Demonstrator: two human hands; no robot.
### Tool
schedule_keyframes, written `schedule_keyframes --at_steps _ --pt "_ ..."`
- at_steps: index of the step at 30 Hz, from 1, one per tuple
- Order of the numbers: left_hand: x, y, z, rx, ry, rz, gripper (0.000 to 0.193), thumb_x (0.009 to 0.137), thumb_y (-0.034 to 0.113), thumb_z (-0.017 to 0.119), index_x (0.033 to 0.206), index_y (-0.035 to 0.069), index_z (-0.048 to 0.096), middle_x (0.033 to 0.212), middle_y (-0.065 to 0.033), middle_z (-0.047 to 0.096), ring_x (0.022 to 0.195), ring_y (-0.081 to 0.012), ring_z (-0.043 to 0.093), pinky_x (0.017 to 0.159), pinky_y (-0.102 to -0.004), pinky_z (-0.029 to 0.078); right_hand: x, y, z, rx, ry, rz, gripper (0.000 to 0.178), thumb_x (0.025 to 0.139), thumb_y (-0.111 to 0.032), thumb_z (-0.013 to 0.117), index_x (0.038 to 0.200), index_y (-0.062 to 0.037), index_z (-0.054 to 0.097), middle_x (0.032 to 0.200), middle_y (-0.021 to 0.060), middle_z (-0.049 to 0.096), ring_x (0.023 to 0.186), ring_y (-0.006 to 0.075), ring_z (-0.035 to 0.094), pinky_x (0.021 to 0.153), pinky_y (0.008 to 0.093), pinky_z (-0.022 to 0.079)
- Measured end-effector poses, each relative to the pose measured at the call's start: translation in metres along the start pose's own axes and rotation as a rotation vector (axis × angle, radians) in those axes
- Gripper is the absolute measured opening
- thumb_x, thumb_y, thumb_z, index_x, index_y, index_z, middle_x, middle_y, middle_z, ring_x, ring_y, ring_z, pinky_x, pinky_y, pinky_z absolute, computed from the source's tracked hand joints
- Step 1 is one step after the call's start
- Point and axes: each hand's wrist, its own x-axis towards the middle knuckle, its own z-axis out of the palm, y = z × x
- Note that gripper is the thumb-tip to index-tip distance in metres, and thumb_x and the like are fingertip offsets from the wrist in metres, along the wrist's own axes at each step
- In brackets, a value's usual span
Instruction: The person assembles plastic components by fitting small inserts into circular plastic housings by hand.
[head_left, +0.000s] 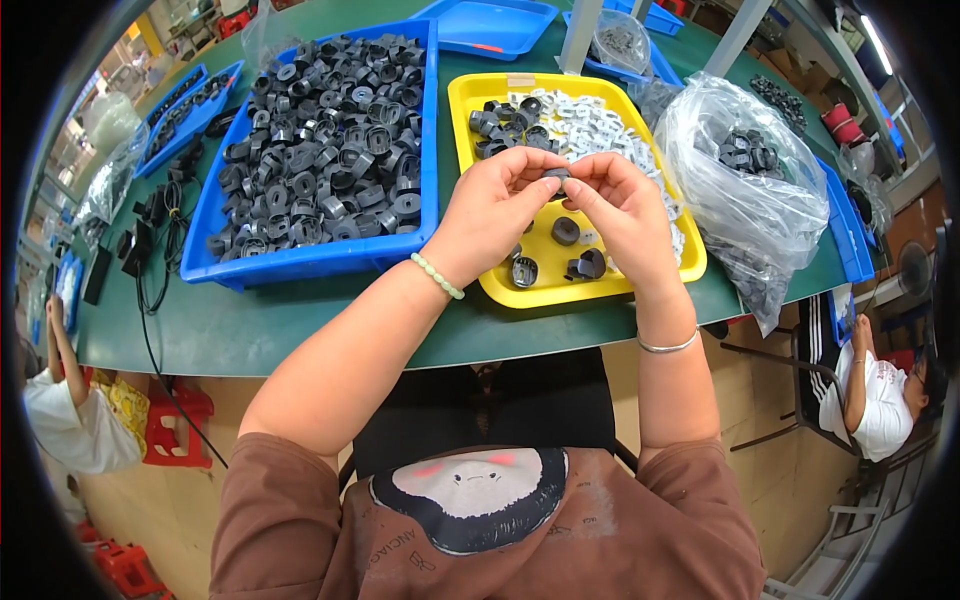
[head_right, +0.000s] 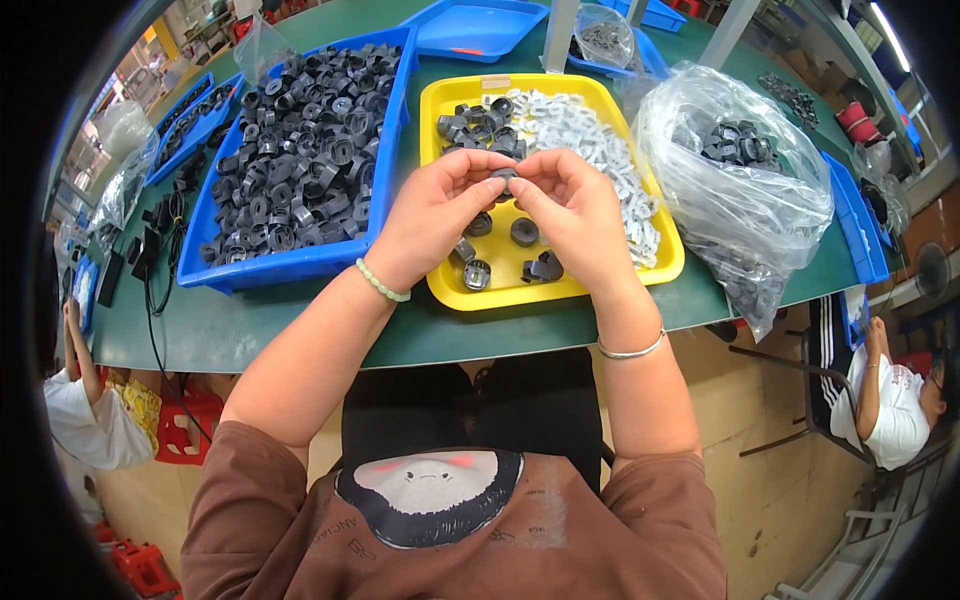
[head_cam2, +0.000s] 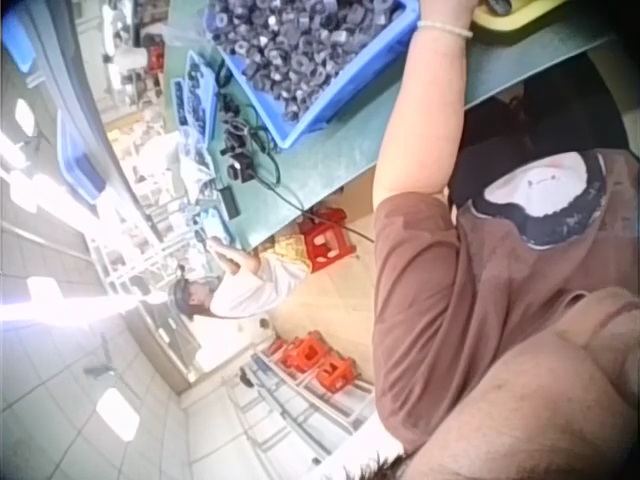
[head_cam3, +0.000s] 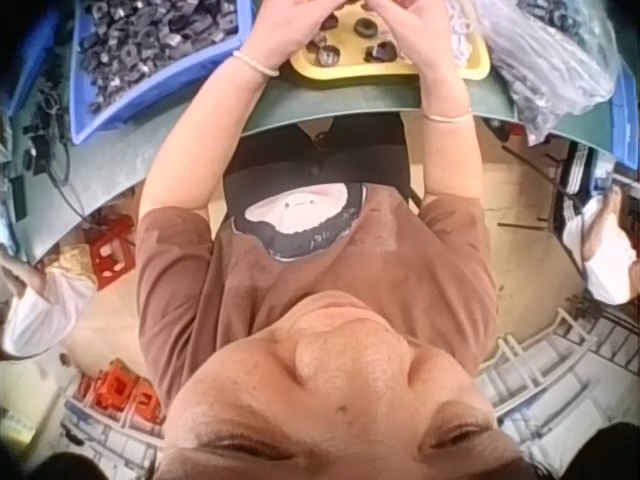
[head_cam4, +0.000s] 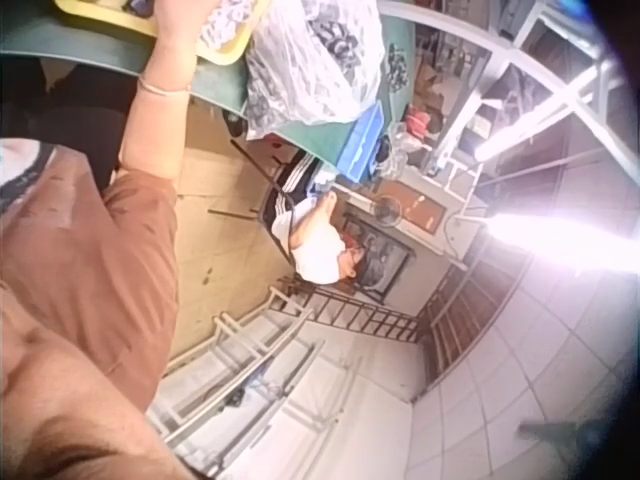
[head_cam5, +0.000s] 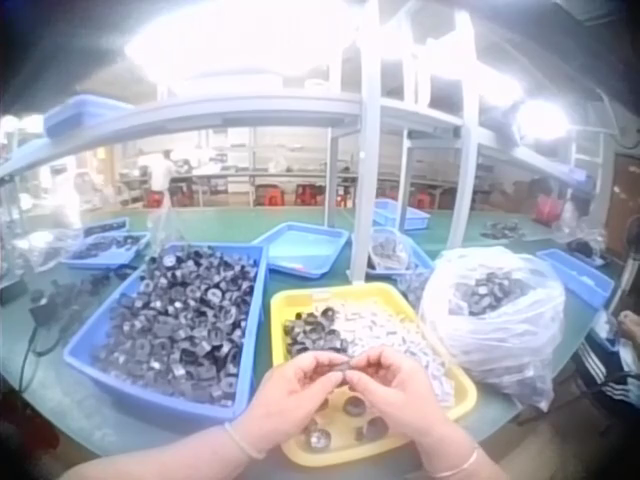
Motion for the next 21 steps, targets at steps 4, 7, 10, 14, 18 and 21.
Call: schedule_keyframes --at_steps 4,7,10,14,18,21 --pt "0.0 -0.001 -0.002 0.057 -0.02 0.045 0.022 0.095 0.011 0.059 0.114 0.001 0.062 0.105 -0.0019 0.066 0.094 -0.0069 0.059 0.08 -0.0213 0.048 -0.004 -0.001 0.006 -0.151 0.018 -0.046 0.013 0.088 -0.005 0.067 0.097 0.001 0.061 0.087 0.0022 0.065 0.08 0.0079 0.062 0.071 0.0218 0.05" --pt "0.0 -0.004 -0.002 0.063 -0.014 0.059 0.023 0.095 0.011 0.059 0.115 0.0 0.062 0.106 -0.0024 0.066 0.093 -0.0071 0.06 0.08 -0.0212 0.048 -0.004 -0.001 0.005 -0.203 0.032 -0.06 0.012 0.089 -0.005 0.066 0.097 0.0014 0.06 0.088 0.003 0.065 0.08 0.009 0.062 0.072 0.0224 0.051" --pt "0.0 -0.002 -0.001 0.033 -0.02 0.064 0.025 0.095 0.013 0.06 0.116 0.0 0.062 0.107 -0.0032 0.066 0.094 -0.0076 0.06 0.081 -0.0213 0.048 -0.001 -0.004 -0.001 -0.027 -0.012 -0.004 0.012 0.09 -0.005 0.065 0.098 0.0018 0.061 0.088 0.0041 0.066 0.08 0.0104 0.063 0.074 0.0236 0.052" --pt "-0.001 0.001 -0.001 -0.023 -0.029 0.08 0.029 0.095 0.015 0.061 0.12 0.0 0.061 0.108 -0.0038 0.066 0.095 -0.0079 0.061 0.083 -0.0217 0.049 -0.002 -0.007 -0.004 0.142 -0.052 0.034 0.012 0.092 -0.004 0.063 0.102 0.0026 0.062 0.09 0.0059 0.067 0.081 0.0121 0.065 0.077 0.0255 0.054" --pt "-0.003 0.004 0.0 -0.04 -0.052 0.054 0.03 0.095 0.015 0.063 0.12 -0.001 0.061 0.107 -0.0035 0.067 0.095 -0.0074 0.061 0.083 -0.0217 0.049 -0.004 -0.005 -0.003 0.125 -0.06 0.005 0.013 0.092 -0.004 0.063 0.103 0.003 0.062 0.091 0.0065 0.067 0.082 0.0122 0.065 0.077 0.0254 0.054" --pt "-0.003 0.005 -0.001 -0.01 -0.045 0.059 0.03 0.094 0.015 0.063 0.119 -0.001 0.061 0.106 -0.0033 0.067 0.094 -0.0065 0.061 0.082 -0.021 0.048 -0.005 -0.006 -0.001 0.069 -0.044 0.008 0.013 0.092 -0.004 0.063 0.102 0.0034 0.062 0.091 0.0068 0.068 0.082 0.0125 0.066 0.076 0.0253 0.054"
